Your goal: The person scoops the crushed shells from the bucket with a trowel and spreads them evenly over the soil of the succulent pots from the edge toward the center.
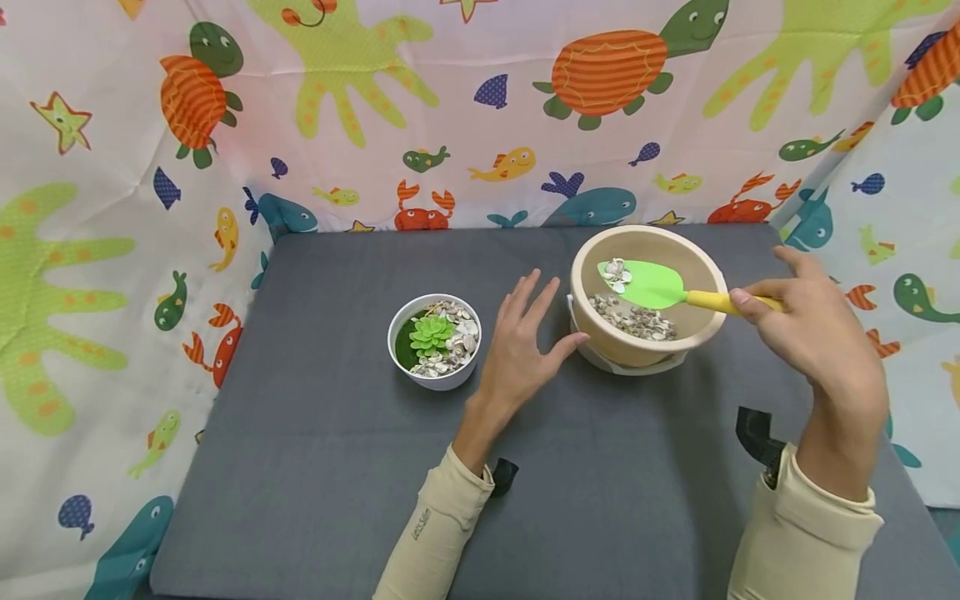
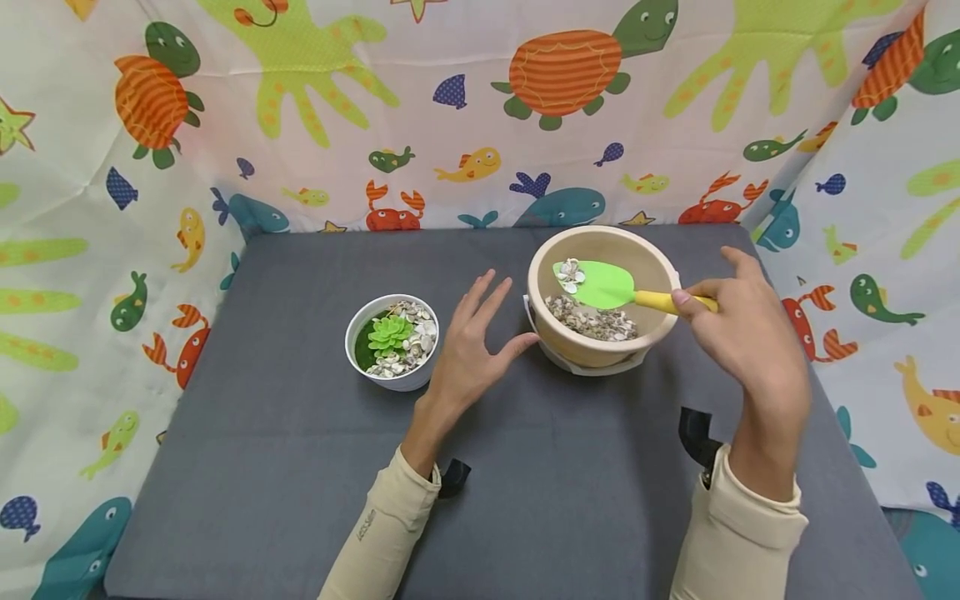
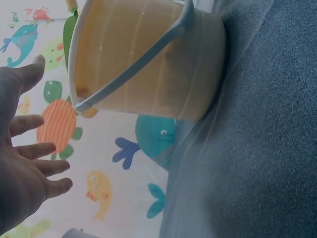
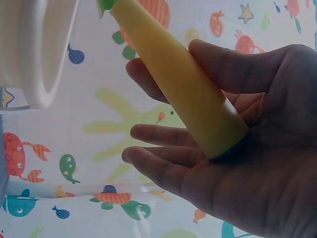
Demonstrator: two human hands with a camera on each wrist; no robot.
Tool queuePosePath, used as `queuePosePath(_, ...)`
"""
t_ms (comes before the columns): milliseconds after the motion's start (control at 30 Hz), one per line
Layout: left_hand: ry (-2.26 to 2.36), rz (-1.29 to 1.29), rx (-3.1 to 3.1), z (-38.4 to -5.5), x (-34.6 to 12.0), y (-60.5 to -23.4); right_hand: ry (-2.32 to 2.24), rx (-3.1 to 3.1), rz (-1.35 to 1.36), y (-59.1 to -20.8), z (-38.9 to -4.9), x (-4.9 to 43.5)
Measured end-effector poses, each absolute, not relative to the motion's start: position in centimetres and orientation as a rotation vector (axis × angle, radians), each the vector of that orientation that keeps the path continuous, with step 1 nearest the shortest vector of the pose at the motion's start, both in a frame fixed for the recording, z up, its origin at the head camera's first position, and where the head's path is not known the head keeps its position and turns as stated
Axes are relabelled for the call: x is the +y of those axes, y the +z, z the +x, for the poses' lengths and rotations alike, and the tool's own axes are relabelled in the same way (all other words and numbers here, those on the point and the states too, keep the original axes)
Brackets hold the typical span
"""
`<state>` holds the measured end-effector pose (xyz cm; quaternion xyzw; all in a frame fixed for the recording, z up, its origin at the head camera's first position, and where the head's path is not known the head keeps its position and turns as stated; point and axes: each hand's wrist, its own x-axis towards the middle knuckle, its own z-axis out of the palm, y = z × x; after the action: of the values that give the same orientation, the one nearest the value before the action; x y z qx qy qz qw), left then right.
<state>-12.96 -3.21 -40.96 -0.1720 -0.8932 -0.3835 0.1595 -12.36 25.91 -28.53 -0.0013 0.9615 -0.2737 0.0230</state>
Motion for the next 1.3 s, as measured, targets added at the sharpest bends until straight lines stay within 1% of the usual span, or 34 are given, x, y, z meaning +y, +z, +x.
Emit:
queuePosePath(267, -1.09, -0.468, -2.553, -12.6, -3.6, -40.8, -0.862, 2.998, -0.006, -28.0, -11.6, 25.4)
queuePosePath(467, -1.09, -0.462, -2.548, -12.6, -4.0, -40.8, -0.867, 3.008, -0.087, -27.8, -11.5, 25.0)
queuePosePath(700, -1.135, -0.433, -2.541, -12.3, -4.6, -40.3, -0.922, 2.969, -0.184, -27.8, -11.8, 24.2)
queuePosePath(1300, -1.13, -0.352, -2.534, -12.2, -6.5, -39.6, -0.955, 2.894, -0.259, -27.4, -12.7, 22.1)
